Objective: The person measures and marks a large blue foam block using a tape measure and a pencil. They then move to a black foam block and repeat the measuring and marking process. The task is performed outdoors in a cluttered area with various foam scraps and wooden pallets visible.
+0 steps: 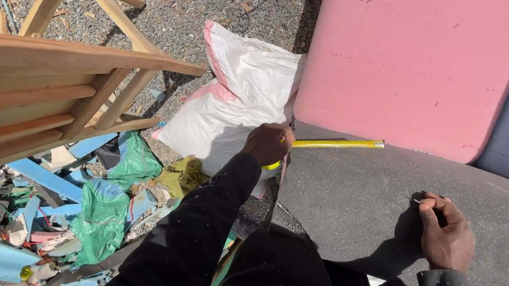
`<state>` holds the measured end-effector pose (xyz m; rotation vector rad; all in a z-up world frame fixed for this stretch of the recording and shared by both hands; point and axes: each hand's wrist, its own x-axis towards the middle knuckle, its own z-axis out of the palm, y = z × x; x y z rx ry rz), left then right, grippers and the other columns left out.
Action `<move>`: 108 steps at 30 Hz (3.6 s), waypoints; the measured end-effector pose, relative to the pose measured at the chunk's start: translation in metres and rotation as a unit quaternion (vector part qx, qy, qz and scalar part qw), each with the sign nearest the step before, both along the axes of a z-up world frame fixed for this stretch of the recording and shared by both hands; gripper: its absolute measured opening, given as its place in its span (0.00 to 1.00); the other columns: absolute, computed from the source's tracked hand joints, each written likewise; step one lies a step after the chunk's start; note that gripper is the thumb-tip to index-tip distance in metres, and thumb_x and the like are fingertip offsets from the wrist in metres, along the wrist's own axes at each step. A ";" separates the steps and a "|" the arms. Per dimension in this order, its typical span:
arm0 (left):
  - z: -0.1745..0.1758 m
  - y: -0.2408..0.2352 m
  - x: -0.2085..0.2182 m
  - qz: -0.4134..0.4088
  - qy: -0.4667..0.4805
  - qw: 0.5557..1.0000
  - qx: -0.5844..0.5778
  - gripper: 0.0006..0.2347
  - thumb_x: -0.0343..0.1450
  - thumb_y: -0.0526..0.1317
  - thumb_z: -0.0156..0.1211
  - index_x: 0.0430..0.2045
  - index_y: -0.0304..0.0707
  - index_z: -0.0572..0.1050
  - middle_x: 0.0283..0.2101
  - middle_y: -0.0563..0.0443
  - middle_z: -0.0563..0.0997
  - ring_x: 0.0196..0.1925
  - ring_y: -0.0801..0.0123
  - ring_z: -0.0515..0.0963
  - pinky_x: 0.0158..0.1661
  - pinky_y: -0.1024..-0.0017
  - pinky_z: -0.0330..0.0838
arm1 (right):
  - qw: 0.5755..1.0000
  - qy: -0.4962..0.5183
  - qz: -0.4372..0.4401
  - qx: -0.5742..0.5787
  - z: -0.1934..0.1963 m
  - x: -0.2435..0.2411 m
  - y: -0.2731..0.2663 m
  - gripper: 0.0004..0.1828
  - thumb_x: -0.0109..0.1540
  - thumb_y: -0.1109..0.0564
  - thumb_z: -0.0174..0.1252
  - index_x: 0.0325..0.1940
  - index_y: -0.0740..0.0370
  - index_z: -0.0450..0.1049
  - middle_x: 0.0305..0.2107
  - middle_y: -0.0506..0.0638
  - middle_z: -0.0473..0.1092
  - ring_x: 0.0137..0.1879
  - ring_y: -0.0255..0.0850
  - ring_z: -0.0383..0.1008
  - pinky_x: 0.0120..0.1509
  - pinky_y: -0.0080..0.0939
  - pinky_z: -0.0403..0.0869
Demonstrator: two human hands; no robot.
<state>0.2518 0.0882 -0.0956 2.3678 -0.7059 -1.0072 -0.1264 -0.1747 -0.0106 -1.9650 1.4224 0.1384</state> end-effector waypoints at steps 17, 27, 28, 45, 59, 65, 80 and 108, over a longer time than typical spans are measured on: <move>-0.220 -0.090 0.104 -0.113 0.149 0.950 0.251 0.15 0.72 0.36 0.60 0.46 0.51 0.93 0.49 0.55 0.94 0.49 0.62 0.90 0.50 0.63 0.85 | 0.992 0.077 0.098 0.012 -0.180 0.073 -0.084 0.08 0.77 0.56 0.69 0.58 0.56 0.90 0.50 0.54 0.86 0.53 0.49 0.81 0.63 0.51 0.75; -0.287 -0.093 0.109 -0.128 0.155 0.944 0.263 0.06 0.69 0.34 0.57 0.31 0.38 0.81 0.40 0.43 0.88 0.44 0.53 0.88 0.45 0.59 0.82 | 0.986 -0.031 0.020 0.165 -0.293 0.105 -0.113 0.02 0.74 0.62 0.71 0.50 0.63 0.86 0.47 0.51 0.82 0.55 0.41 0.79 0.63 0.41 0.73; -0.290 -0.092 0.109 -0.139 0.158 0.942 0.261 0.05 0.69 0.35 0.57 0.30 0.38 0.81 0.38 0.42 0.88 0.43 0.52 0.88 0.43 0.59 0.82 | 0.979 -0.063 -0.001 0.192 -0.306 0.101 -0.114 0.04 0.73 0.66 0.71 0.51 0.65 0.86 0.46 0.52 0.81 0.54 0.41 0.77 0.61 0.41 0.73; -0.291 -0.099 0.115 -0.125 0.203 0.949 0.209 0.10 0.66 0.38 0.62 0.31 0.58 0.90 0.36 0.63 0.91 0.42 0.71 0.86 0.41 0.65 0.78 | 0.947 0.202 0.132 0.211 -0.221 0.214 -0.110 0.12 0.72 0.44 0.66 0.52 0.44 0.91 0.67 0.31 0.84 0.60 0.41 0.88 0.63 0.49 0.78; -0.290 -0.088 0.113 -0.059 0.259 0.948 0.177 0.06 0.69 0.38 0.73 0.34 0.54 0.94 0.34 0.64 0.93 0.37 0.78 0.87 0.43 0.68 0.80 | 0.872 0.199 0.347 0.281 -0.357 0.237 -0.110 0.08 0.71 0.51 0.68 0.49 0.41 0.92 0.46 0.33 0.89 0.52 0.36 0.85 0.63 0.42 0.77; -0.295 -0.084 0.111 -0.065 0.252 0.951 0.169 0.07 0.66 0.39 0.72 0.32 0.57 0.93 0.32 0.65 0.92 0.37 0.78 0.87 0.42 0.68 0.79 | 0.896 0.106 0.283 0.325 -0.355 0.235 -0.116 0.10 0.71 0.55 0.68 0.40 0.55 0.93 0.56 0.26 0.87 0.53 0.33 0.84 0.67 0.39 0.73; -0.283 -0.064 0.125 -0.042 0.290 0.947 0.134 0.06 0.68 0.35 0.71 0.33 0.47 0.93 0.29 0.60 0.90 0.32 0.78 0.84 0.40 0.69 0.78 | 0.902 0.140 0.180 0.365 -0.361 0.228 -0.129 0.10 0.72 0.63 0.67 0.42 0.69 0.92 0.59 0.38 0.87 0.54 0.41 0.83 0.62 0.44 0.76; -0.314 -0.080 0.128 -0.118 0.357 0.907 0.192 0.03 0.72 0.37 0.74 0.29 0.44 0.91 0.29 0.59 0.90 0.32 0.76 0.84 0.41 0.69 0.76 | 0.946 0.224 0.071 0.221 -0.310 0.242 -0.150 0.10 0.75 0.55 0.65 0.52 0.61 0.89 0.35 0.61 0.85 0.39 0.50 0.82 0.48 0.52 0.79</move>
